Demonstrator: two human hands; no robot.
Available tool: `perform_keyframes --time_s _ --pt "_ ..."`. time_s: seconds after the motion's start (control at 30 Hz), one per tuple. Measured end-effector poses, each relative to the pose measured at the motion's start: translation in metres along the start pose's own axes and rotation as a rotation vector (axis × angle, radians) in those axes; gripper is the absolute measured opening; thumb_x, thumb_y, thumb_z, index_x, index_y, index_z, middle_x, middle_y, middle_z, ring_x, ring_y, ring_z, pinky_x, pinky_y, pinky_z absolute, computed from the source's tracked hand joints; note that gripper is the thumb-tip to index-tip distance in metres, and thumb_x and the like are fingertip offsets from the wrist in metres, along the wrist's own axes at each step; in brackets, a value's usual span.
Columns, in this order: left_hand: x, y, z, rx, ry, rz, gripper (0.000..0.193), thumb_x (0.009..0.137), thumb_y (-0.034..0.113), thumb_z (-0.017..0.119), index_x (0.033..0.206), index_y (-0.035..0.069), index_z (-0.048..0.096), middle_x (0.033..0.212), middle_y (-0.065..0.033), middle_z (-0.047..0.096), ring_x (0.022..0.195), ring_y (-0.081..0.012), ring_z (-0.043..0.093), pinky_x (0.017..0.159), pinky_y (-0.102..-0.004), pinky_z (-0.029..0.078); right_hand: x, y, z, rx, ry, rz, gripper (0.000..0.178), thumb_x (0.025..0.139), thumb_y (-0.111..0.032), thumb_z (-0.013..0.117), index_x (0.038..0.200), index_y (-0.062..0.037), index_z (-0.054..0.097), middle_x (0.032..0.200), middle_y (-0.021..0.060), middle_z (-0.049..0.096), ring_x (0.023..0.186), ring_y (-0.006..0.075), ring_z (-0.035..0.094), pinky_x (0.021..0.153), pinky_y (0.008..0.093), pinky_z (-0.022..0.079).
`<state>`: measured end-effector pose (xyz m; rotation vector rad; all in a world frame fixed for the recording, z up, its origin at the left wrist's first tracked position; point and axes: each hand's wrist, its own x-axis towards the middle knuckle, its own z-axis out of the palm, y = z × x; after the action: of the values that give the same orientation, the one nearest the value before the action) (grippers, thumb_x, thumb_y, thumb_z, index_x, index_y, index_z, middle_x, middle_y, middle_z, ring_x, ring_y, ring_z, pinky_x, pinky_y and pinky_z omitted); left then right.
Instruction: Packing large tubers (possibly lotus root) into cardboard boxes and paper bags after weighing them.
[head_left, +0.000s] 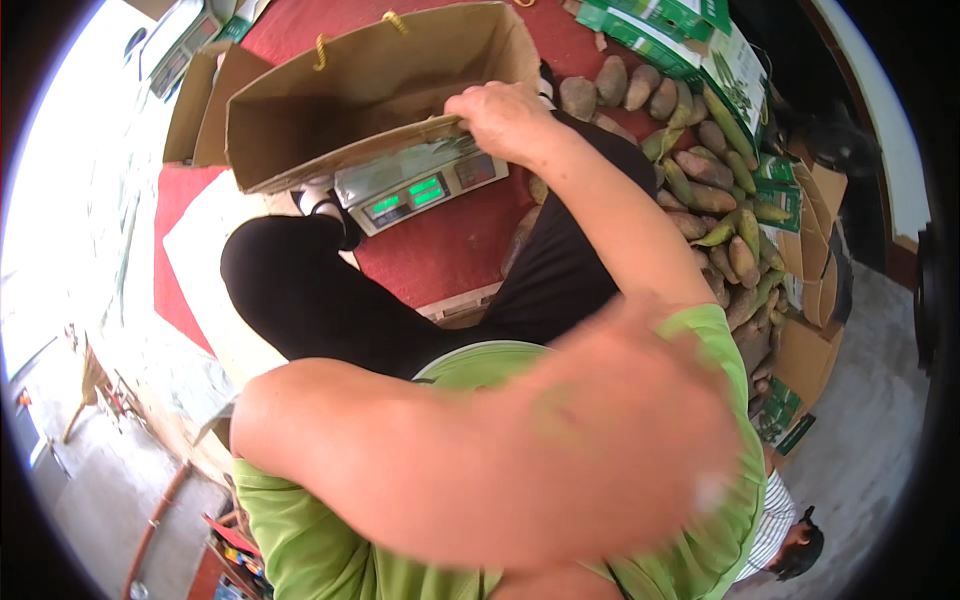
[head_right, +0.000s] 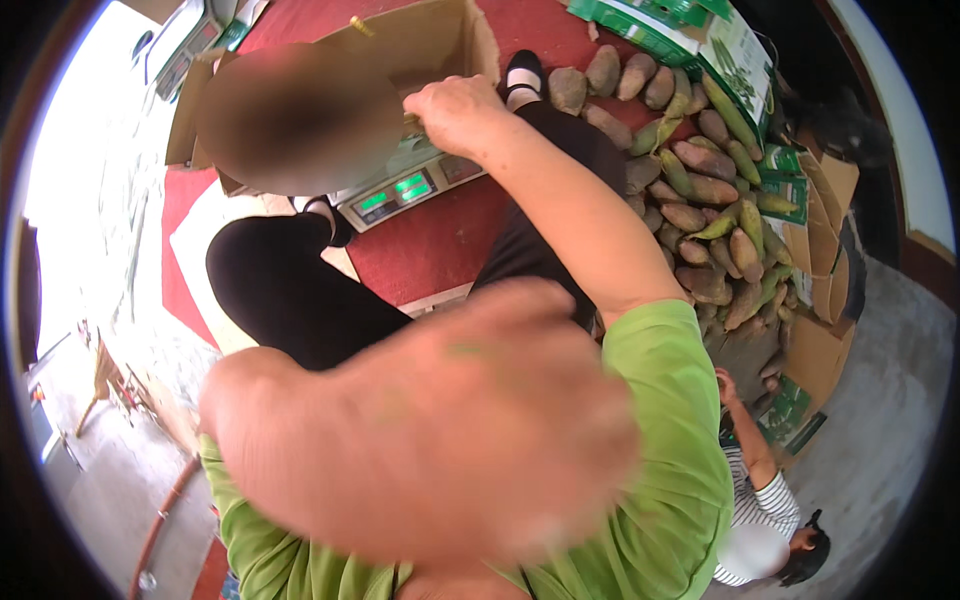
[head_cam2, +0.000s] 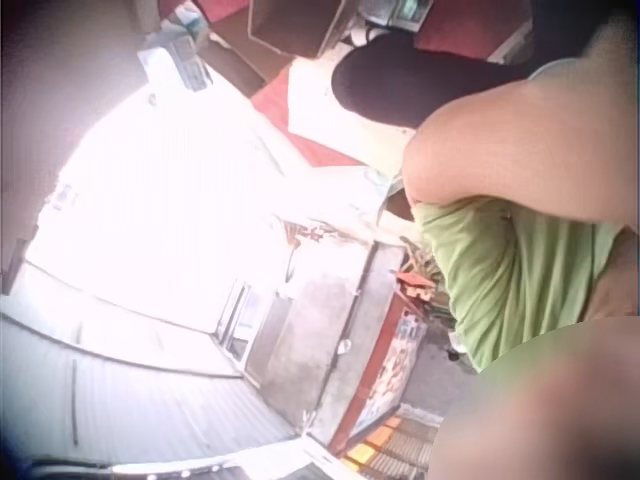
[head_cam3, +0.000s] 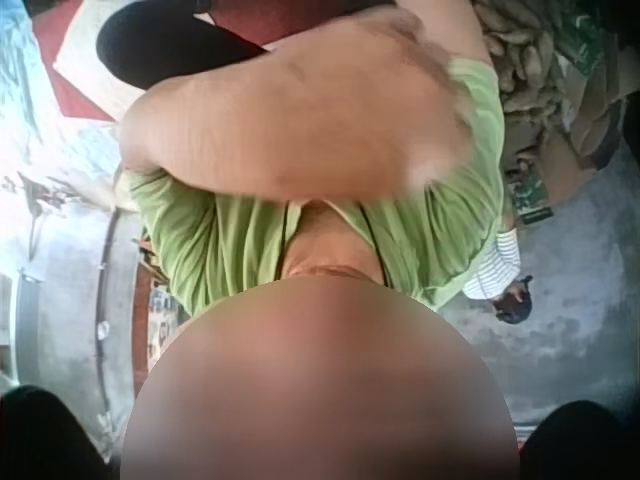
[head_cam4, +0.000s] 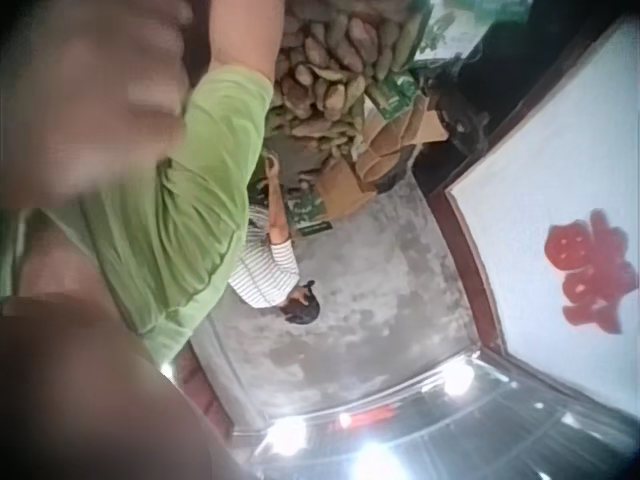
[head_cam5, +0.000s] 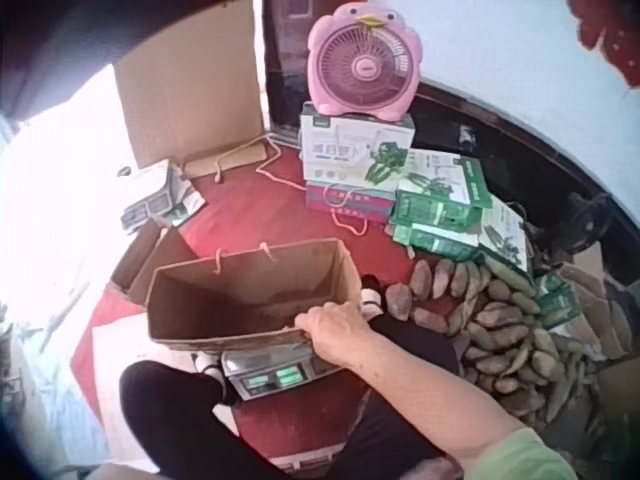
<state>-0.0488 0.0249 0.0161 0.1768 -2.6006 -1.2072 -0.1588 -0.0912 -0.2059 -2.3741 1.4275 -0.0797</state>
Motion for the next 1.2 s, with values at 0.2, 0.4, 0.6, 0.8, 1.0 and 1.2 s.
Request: perform_keyframes --time_s 0.2,0.4,0.6,0.8,1.0,1.2 --pt "-0.06 -0.087 0.01 0.426 0.421 -0.448 0.028 0.072 0.005 0.063 0.099 0.004 0.063 0.095 -0.0125 0.062 0.092 -0.0323 0.056 0.084 -0.0416 0.043 -0.001 -0.006 -0.009 -0.025 -0.113 0.067 0.017 0.084 -0.012 0.053 0.096 -0.0166 0.063 0.092 0.0057 0.065 0.094 0.0262 0.062 0.078 0.046 0.046" --pt "-0.111 -0.145 0.025 0.617 0.52 -0.902 0.046 0.081 0.009 0.061 0.125 0.009 0.052 0.122 -0.0134 0.055 0.119 -0.0333 0.046 0.101 -0.0462 0.034 -0.006 0.003 -0.009 -0.04 -0.082 0.096 0.021 0.083 -0.013 0.051 0.096 -0.0191 0.067 0.095 0.0058 0.067 0.097 0.0262 0.063 0.08 0.0443 0.045" --pt "-0.126 -0.191 0.041 0.808 0.299 -1.163 0.055 0.082 0.024 0.062 0.133 0.016 0.045 0.121 -0.0118 0.056 0.118 -0.0314 0.048 0.103 -0.0545 0.03 -0.009 0.011 -0.011 -0.199 0.0 0.109 0.019 0.081 -0.018 0.052 0.089 -0.0199 0.069 0.089 0.002 0.067 0.091 0.0233 0.062 0.077 0.0448 0.043" --pt "-0.122 -0.211 0.047 0.7 0.301 -1.304 0.029 0.084 0.027 0.057 0.11 0.015 0.06 0.104 -0.0081 0.062 0.1 -0.0297 0.058 0.08 -0.0457 0.043 -0.033 0.0 -0.038 -0.195 0.233 0.139 0.015 0.081 -0.022 0.056 0.087 -0.0199 0.069 0.089 0.0002 0.066 0.093 0.0219 0.06 0.077 0.0437 0.042" --pt "-0.116 -0.209 0.049 0.715 0.291 -1.29 0.02 0.084 0.026 0.057 0.094 0.01 0.061 0.088 -0.0142 0.066 0.085 -0.0362 0.061 0.07 -0.0472 0.044 -0.115 0.04 -0.05 0.172 0.68 0.244 0.016 0.079 -0.021 0.063 0.094 -0.0157 0.066 0.091 0.0041 0.065 0.09 0.0253 0.061 0.077 0.0429 0.046" --pt "-0.128 -0.224 0.05 0.741 0.322 -1.253 0.019 0.084 0.023 0.054 0.095 0.009 0.06 0.093 -0.0139 0.066 0.088 -0.0349 0.061 0.071 -0.048 0.044 -0.268 0.12 0.055 0.228 0.472 0.777 0.019 0.08 -0.021 0.059 0.097 -0.0155 0.065 0.094 0.01 0.065 0.093 0.0299 0.061 0.077 0.042 0.049"
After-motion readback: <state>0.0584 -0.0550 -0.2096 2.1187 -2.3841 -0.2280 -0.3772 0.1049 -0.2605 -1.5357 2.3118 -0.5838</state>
